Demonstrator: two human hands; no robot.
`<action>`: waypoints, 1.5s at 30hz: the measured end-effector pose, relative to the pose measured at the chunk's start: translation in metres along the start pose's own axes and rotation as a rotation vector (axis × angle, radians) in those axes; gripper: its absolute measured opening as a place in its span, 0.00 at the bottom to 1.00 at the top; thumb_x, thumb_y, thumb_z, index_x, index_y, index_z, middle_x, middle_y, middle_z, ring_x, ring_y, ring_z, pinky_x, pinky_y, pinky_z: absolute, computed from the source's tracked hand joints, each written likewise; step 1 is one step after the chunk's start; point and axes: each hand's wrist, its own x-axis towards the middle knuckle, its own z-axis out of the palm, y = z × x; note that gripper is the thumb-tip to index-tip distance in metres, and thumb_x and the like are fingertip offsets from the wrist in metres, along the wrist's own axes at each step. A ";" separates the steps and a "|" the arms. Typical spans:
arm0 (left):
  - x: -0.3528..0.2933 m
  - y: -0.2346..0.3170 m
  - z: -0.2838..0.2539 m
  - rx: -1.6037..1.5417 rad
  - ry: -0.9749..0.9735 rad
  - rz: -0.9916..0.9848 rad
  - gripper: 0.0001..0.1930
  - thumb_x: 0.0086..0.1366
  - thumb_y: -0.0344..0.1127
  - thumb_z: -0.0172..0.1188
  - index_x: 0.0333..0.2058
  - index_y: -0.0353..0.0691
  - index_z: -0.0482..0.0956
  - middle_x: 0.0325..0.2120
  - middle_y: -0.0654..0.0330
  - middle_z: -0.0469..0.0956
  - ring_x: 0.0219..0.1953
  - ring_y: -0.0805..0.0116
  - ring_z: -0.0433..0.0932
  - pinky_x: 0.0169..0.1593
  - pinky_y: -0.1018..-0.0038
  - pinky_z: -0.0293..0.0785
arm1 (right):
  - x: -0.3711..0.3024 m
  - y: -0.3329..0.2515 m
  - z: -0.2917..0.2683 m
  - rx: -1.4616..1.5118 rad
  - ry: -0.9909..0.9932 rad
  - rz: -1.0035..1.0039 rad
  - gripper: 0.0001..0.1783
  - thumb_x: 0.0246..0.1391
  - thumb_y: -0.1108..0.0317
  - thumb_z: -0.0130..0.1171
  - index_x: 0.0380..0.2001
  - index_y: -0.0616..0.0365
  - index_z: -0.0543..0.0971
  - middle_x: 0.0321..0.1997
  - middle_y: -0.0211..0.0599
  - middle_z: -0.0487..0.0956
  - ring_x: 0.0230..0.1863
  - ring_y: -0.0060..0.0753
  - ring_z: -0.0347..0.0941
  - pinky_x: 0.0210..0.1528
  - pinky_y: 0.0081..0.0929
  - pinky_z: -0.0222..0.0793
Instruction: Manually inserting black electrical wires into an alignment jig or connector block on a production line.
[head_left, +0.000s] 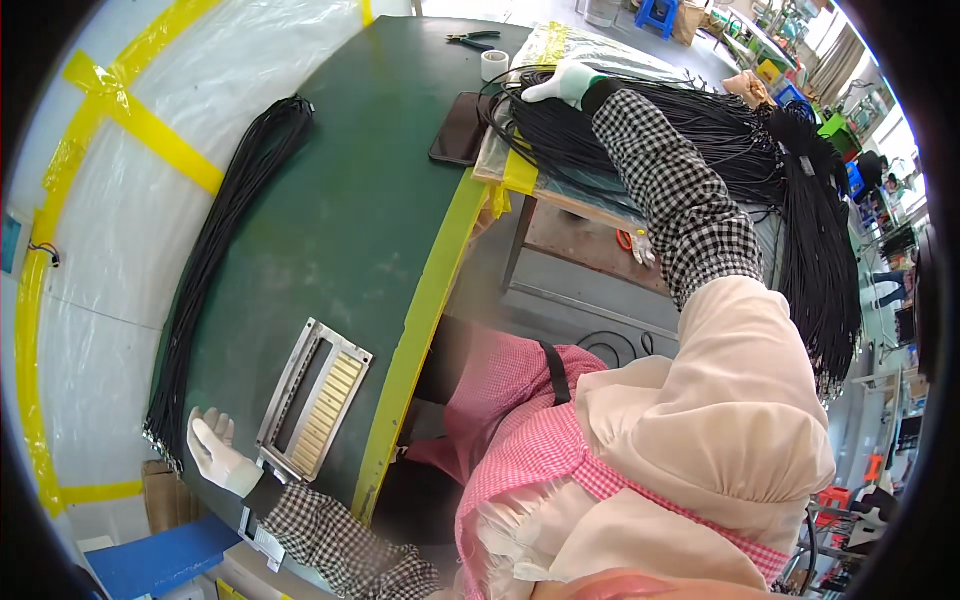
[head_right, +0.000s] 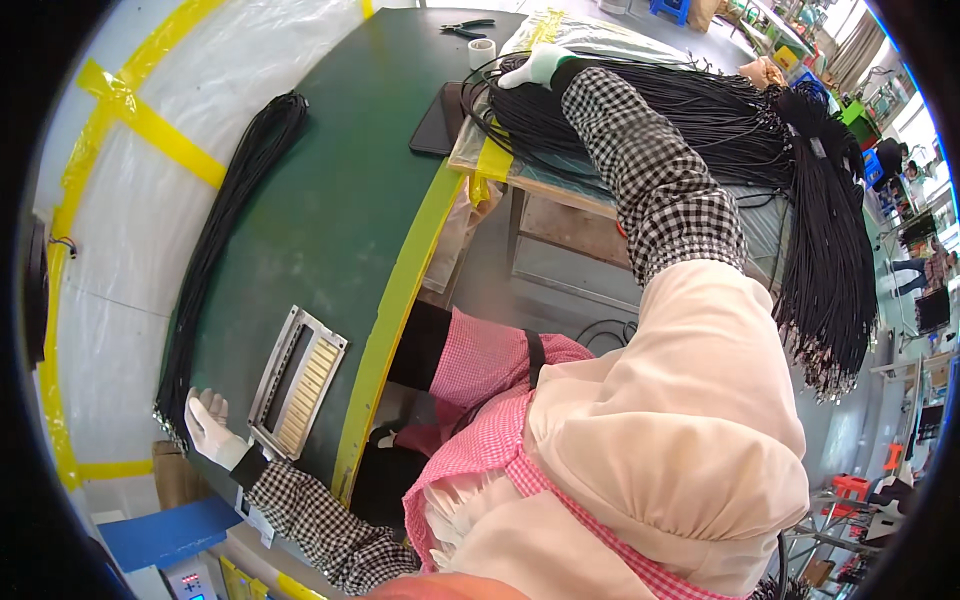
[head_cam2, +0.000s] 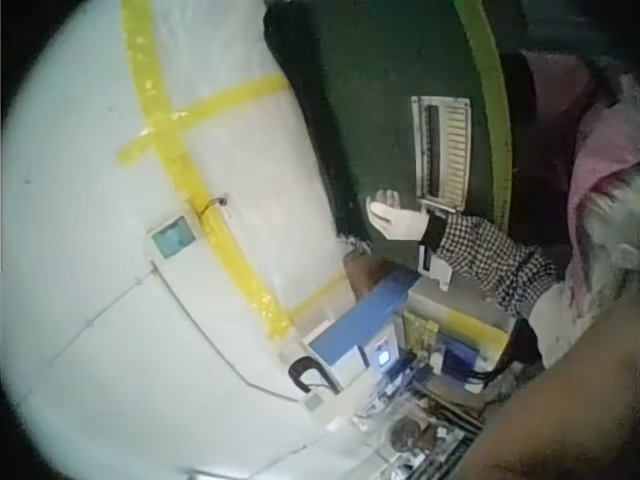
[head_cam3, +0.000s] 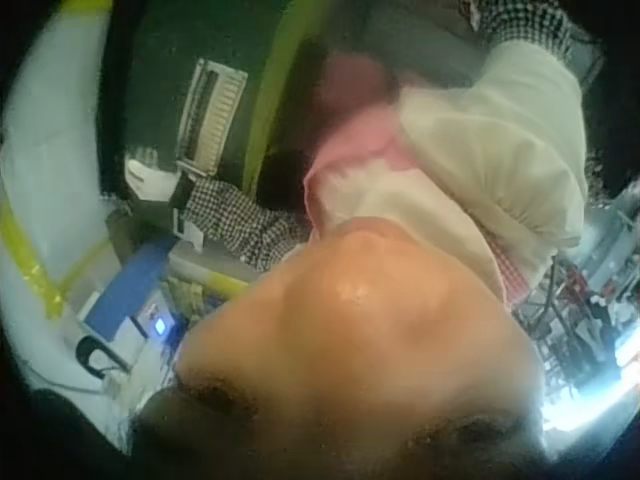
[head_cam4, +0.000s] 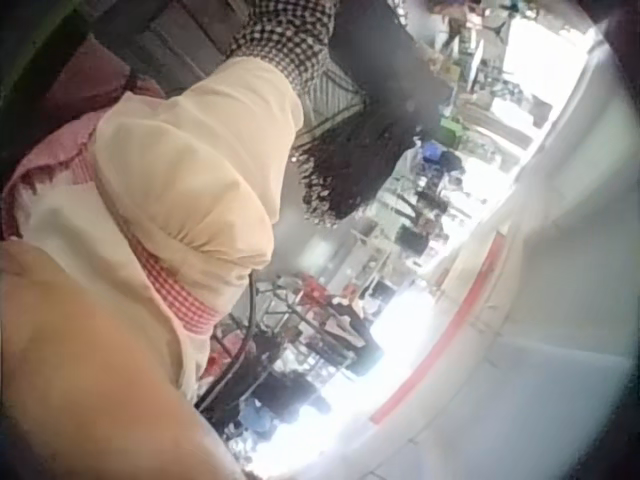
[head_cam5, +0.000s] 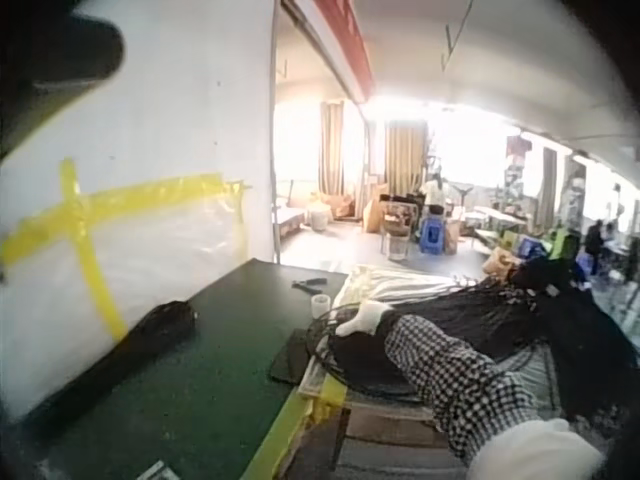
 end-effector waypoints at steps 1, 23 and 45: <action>0.001 -0.001 0.001 -0.006 0.000 -0.006 0.21 0.70 0.44 0.54 0.53 0.34 0.77 0.41 0.49 0.81 0.39 0.63 0.81 0.47 0.74 0.77 | 0.000 0.005 0.003 0.106 0.003 0.007 0.40 0.47 0.43 0.67 0.53 0.67 0.78 0.52 0.55 0.80 0.53 0.50 0.77 0.57 0.38 0.71; 0.005 -0.002 -0.006 -0.083 0.020 -0.032 0.20 0.70 0.43 0.54 0.53 0.35 0.78 0.40 0.50 0.82 0.38 0.65 0.81 0.47 0.75 0.76 | -0.022 0.035 -0.039 0.512 -0.046 -0.105 0.16 0.62 0.61 0.59 0.46 0.62 0.82 0.39 0.44 0.83 0.37 0.29 0.79 0.39 0.22 0.75; 0.013 -0.009 -0.012 -0.105 -0.021 -0.045 0.20 0.71 0.43 0.53 0.53 0.34 0.77 0.42 0.49 0.81 0.40 0.63 0.80 0.49 0.74 0.77 | -0.091 0.056 0.017 1.579 -0.158 -0.244 0.23 0.71 0.57 0.46 0.59 0.63 0.72 0.54 0.50 0.78 0.50 0.38 0.78 0.51 0.30 0.77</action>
